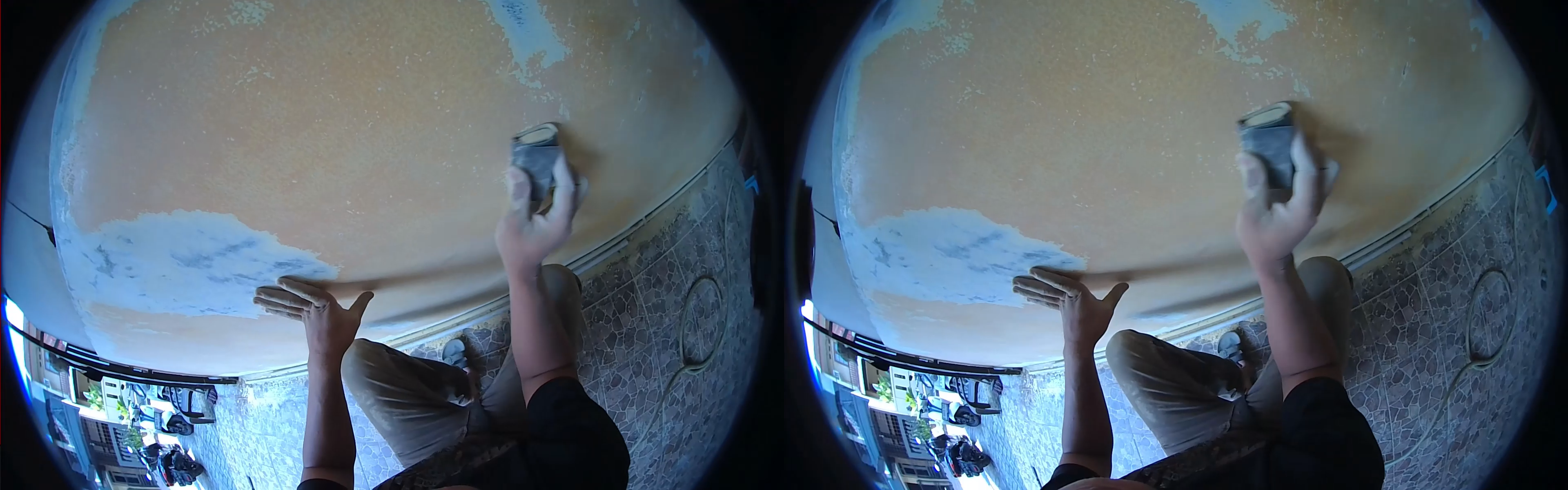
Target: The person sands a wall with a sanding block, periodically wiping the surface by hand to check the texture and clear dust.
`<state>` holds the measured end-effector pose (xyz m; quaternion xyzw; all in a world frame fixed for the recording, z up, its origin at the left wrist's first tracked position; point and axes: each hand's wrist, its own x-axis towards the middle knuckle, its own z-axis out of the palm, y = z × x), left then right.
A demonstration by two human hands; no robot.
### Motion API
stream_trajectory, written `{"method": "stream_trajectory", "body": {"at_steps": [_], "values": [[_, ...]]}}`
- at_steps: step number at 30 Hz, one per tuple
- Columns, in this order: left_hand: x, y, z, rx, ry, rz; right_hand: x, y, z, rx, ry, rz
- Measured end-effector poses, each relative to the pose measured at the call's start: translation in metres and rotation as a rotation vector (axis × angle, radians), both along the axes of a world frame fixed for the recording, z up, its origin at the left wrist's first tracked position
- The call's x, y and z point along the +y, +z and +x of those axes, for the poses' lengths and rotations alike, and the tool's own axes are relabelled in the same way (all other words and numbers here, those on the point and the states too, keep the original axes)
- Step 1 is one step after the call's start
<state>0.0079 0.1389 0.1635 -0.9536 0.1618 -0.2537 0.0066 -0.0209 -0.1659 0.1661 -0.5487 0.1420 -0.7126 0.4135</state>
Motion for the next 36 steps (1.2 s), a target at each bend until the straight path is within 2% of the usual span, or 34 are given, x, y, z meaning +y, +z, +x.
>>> {"method": "stream_trajectory", "body": {"at_steps": [2,4,6,8,11,12,14,16,18,20,22,24,26,27,30,32,34,36], "values": [[-0.002,0.001,0.001,-0.06,-0.022,0.012,-0.018,-0.004,0.0,-0.017,-0.004,0.15],[-0.008,-0.001,-0.001,-0.088,-0.052,-0.03,0.009,-0.017,0.01,-0.07,-0.02,0.159],[-0.008,-0.004,0.001,-0.039,0.003,-0.01,0.055,-0.045,0.017,-0.021,-0.001,-0.104],[-0.005,-0.003,0.001,-0.058,-0.015,-0.061,0.093,-0.064,0.012,0.157,0.053,-0.406],[0.013,0.009,-0.003,-0.013,-0.052,0.018,0.087,-0.057,0.009,0.208,0.023,-0.575],[0.026,0.015,0.0,-0.021,-0.044,0.022,0.079,-0.048,0.005,0.226,0.023,-0.527],[0.05,0.024,0.006,-0.064,0.066,0.128,0.053,-0.028,0.006,0.068,0.051,-0.203],[0.047,0.025,0.007,-0.09,0.073,0.145,0.02,-0.017,0.004,-0.043,0.091,0.055],[0.018,0.024,0.0,-0.041,0.066,-0.065,0.027,-0.028,0.014,-0.082,0.056,0.117],[0.005,0.019,-0.001,-0.004,0.06,-0.143,0.062,-0.056,0.021,0.005,-0.082,-0.161],[0.002,0.018,-0.001,0.05,0.126,-0.173,0.093,-0.081,0.014,0.169,-0.024,-0.461],[0.003,0.02,-0.001,0.078,0.136,-0.194,0.116,-0.089,0.014,0.212,0.044,-0.567],[0.011,0.013,0.002,-0.01,0.099,-0.093,0.099,-0.071,0.01,0.213,0.037,-0.613],[0.014,0.011,0.003,-0.016,0.074,-0.089,0.088,-0.064,0.007,0.213,0.04,-0.555],[0.017,0.009,0.004,-0.06,0.025,-0.053,0.039,-0.033,0.013,-0.017,0.063,-0.01],[0.011,0.013,0.001,-0.051,0.04,-0.034,0.032,-0.034,0.009,0.027,0.066,0.06],[0.005,0.014,-0.001,-0.012,0.052,-0.121,0.059,-0.06,0.018,0.052,-0.003,-0.153],[0.005,0.009,0.0,0.001,0.074,-0.117,0.094,-0.075,0.01,0.168,0.018,-0.498]]}}
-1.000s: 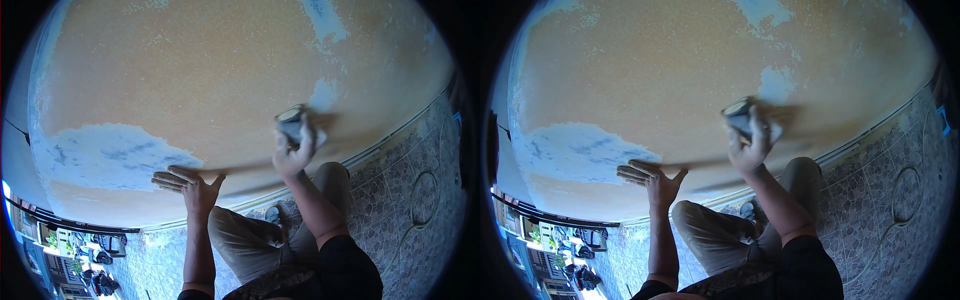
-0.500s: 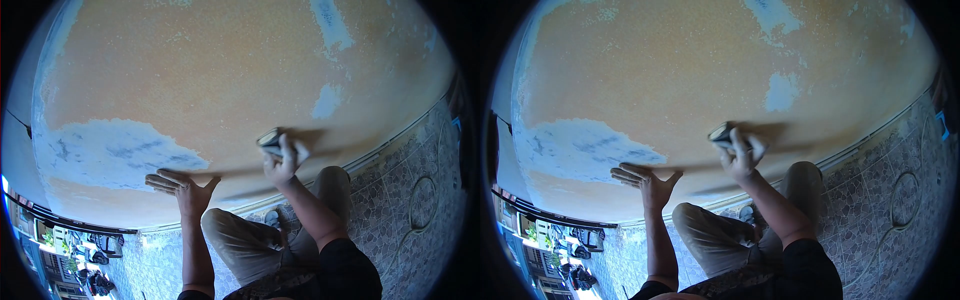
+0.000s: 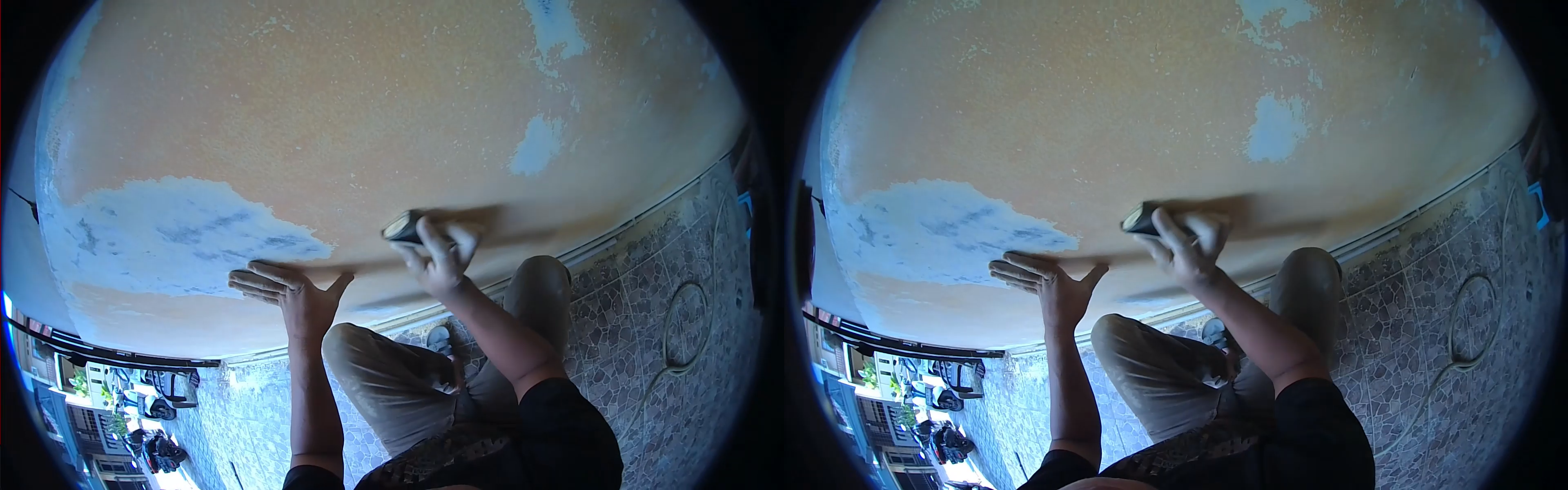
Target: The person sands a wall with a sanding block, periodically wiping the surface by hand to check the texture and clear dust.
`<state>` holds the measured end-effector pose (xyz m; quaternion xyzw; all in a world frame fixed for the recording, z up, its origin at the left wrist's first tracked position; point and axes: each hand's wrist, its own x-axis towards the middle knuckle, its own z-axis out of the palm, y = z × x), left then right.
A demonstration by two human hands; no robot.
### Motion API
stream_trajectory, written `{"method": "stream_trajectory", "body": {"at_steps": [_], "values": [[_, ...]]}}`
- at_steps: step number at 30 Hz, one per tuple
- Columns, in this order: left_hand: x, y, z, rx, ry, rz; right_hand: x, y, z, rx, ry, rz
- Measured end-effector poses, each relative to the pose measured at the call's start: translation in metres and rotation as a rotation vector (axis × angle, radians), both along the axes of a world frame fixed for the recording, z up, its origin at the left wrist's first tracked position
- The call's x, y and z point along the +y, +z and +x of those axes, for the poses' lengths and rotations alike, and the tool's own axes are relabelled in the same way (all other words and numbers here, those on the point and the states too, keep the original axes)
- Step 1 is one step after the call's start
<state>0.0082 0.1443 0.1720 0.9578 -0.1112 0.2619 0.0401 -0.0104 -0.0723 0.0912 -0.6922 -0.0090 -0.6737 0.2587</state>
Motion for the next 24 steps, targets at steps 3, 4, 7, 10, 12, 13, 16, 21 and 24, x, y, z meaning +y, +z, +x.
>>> {"method": "stream_trajectory", "body": {"at_steps": [3,4,7,10,12,13,16,21,24], "values": [[0.005,-0.005,0.002,0.019,0.016,0.005,0.022,-0.012,0.001,0.069,0.063,-0.135],[0.009,-0.005,0.002,0.035,0.001,0.008,0.014,0.001,-0.001,0.06,0.056,-0.14],[0.013,-0.007,0.002,0.006,-0.011,0.101,-0.02,0.029,-0.003,-0.03,0.035,0.201],[0.008,-0.003,-0.001,-0.008,-0.008,0.098,-0.056,0.054,-0.002,-0.176,0.039,0.506],[0.008,-0.005,-0.001,-0.002,-0.007,0.078,-0.032,0.02,0.01,-0.174,0.012,0.327],[0.006,-0.006,0.001,-0.009,-0.006,0.065,-0.014,-0.002,0.007,-0.07,-0.03,0.155],[0.007,-0.006,0.001,-0.008,-0.011,0.065,0.02,-0.01,0.002,0.046,0.048,-0.121],[0.009,-0.006,0.002,-0.054,-0.043,0.095,-0.037,0.032,0.0,-0.1,0.06,0.316],[0.004,-0.003,-0.001,-0.077,-0.064,0.062,-0.054,0.035,0.004,-0.17,0.041,0.448]]}}
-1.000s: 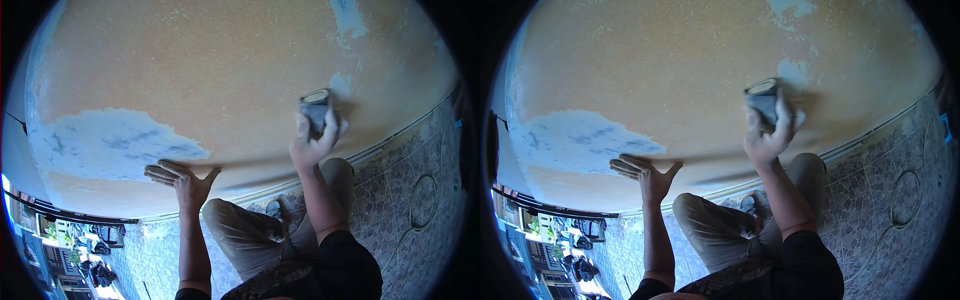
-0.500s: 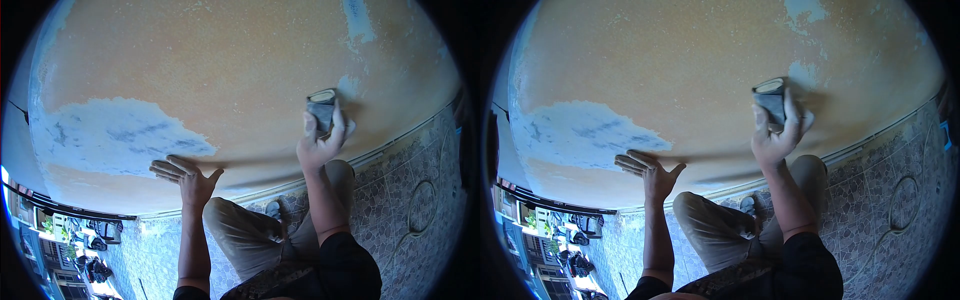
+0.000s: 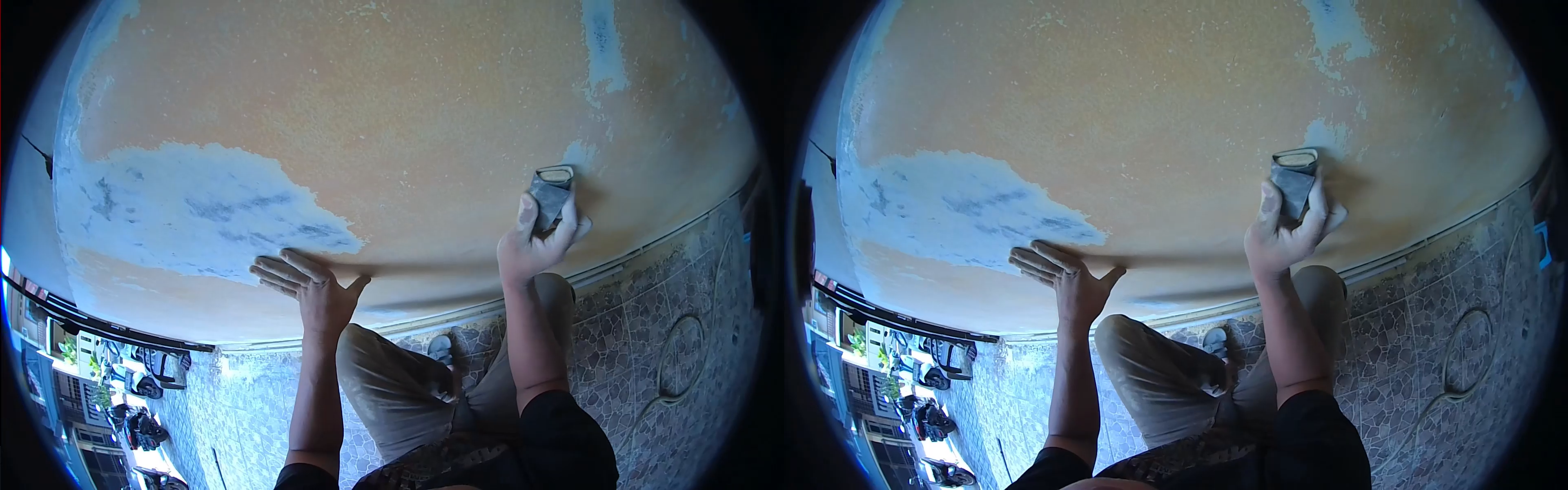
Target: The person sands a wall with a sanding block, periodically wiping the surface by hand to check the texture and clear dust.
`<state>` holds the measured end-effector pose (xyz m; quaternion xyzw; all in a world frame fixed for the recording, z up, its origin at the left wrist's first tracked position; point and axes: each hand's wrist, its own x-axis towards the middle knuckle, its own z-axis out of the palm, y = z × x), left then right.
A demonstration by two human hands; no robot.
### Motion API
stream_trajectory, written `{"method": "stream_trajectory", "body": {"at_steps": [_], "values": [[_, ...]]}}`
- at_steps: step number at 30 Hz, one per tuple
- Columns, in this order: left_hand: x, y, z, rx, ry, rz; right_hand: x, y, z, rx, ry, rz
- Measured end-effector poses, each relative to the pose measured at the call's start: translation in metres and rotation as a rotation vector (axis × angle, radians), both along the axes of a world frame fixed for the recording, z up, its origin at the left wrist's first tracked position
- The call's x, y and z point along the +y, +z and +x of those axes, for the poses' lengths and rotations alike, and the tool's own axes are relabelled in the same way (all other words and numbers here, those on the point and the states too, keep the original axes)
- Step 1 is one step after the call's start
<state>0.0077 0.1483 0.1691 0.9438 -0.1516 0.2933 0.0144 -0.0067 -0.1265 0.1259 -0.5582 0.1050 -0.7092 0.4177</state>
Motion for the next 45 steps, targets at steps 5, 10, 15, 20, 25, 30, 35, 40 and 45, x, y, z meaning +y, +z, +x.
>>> {"method": "stream_trajectory", "body": {"at_steps": [5,10,15,20,25,30,35,40,45], "values": [[-0.002,-0.003,0.0,0.082,0.077,-0.041,0.072,-0.044,-0.005,0.207,0.086,-0.446],[0.002,-0.002,-0.001,0.073,0.049,-0.024,0.038,0.0,-0.013,0.177,0.001,-0.303],[-0.001,-0.006,-0.001,0.054,-0.007,-0.06,-0.004,0.008,-0.002,-0.023,-0.09,0.036],[-0.004,-0.005,-0.003,0.111,0.097,-0.06,0.084,-0.045,-0.007,0.288,0.106,-0.632],[0.009,-0.01,0.0,0.082,0.036,-0.005,0.031,0.008,-0.009,0.091,0.011,-0.227],[0.0,-0.013,0.0,0.07,0.087,-0.034,-0.016,0.006,-0.01,0.053,-0.028,0.077],[0.003,-0.013,0.0,0.097,0.065,-0.04,0.068,-0.032,-0.006,0.211,0.054,-0.45],[0.011,-0.011,-0.003,0.139,0.034,-0.002,0.019,0.016,-0.01,0.028,0.052,-0.074],[0.007,-0.018,0.0,0.03,0.009,0.03,0.008,-0.01,0.008,-0.069,-0.013,-0.016]]}}
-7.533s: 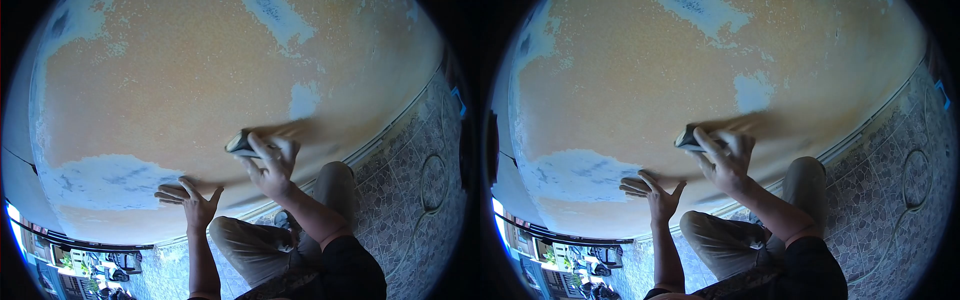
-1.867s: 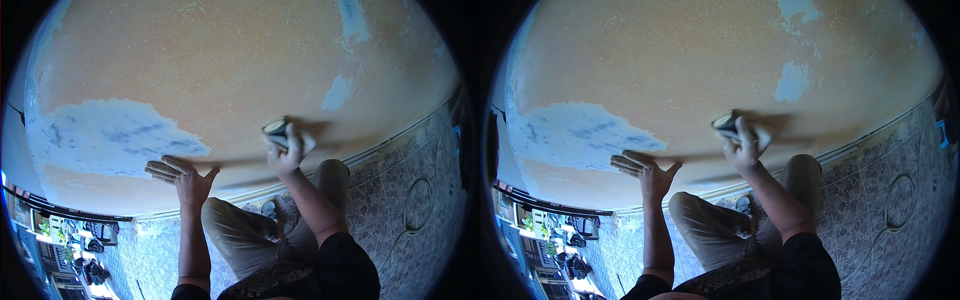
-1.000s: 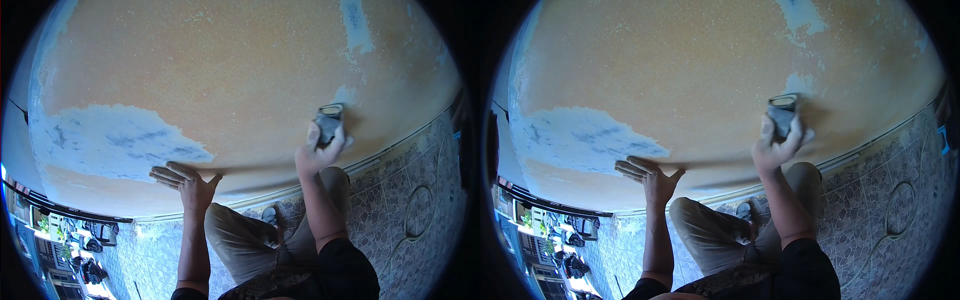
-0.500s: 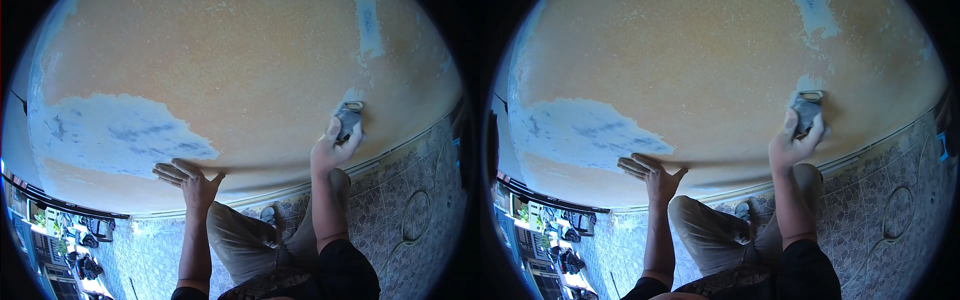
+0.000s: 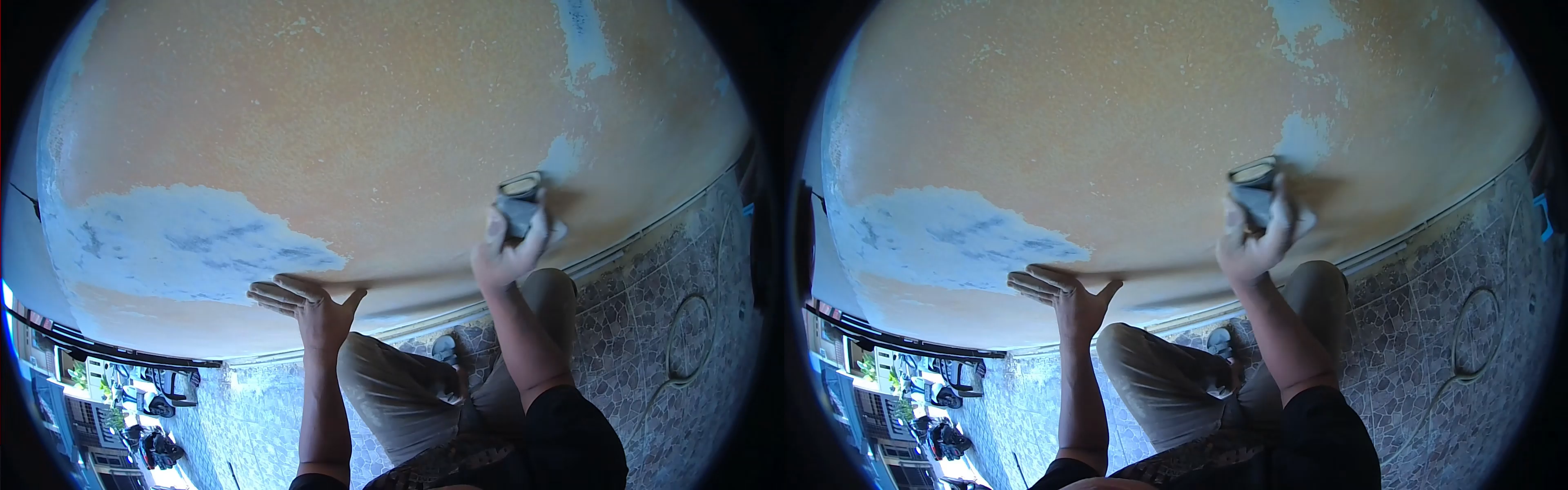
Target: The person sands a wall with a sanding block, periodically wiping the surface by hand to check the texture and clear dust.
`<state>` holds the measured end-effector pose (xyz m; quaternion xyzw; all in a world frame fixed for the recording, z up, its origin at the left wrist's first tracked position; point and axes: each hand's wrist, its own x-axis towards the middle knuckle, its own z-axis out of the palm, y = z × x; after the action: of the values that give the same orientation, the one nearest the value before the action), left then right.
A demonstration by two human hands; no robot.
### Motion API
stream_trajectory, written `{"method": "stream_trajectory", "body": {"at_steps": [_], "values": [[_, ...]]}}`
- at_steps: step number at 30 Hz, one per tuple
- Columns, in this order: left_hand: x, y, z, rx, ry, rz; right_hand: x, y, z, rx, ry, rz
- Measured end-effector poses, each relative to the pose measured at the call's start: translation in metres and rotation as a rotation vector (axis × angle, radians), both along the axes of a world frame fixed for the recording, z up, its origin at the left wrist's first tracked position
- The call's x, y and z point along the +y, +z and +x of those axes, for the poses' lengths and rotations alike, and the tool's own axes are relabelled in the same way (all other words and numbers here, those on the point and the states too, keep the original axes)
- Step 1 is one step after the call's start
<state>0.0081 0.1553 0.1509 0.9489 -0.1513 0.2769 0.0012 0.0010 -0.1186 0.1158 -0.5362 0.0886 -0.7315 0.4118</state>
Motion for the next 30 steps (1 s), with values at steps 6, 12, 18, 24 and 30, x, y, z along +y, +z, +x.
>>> {"method": "stream_trajectory", "body": {"at_steps": [6,12,18,24,30], "values": [[0.001,0.001,0.0,0.017,-0.01,-0.044,0.074,-0.035,-0.012,0.314,0.067,-0.517],[-0.003,0.004,-0.001,-0.015,-0.014,0.005,-0.002,0.023,-0.013,0.088,0.065,-0.069],[-0.005,-0.004,0.0,0.047,0.034,-0.103,0.057,-0.016,-0.012,0.21,0.066,-0.323],[0.015,-0.007,0.003,0.024,-0.071,-0.001,0.059,0.001,-0.018,0.297,0.083,-0.437],[0.017,-0.015,0.005,0.004,-0.035,0.044,-0.015,0.025,-0.016,0.073,-0.011,0.109]]}}
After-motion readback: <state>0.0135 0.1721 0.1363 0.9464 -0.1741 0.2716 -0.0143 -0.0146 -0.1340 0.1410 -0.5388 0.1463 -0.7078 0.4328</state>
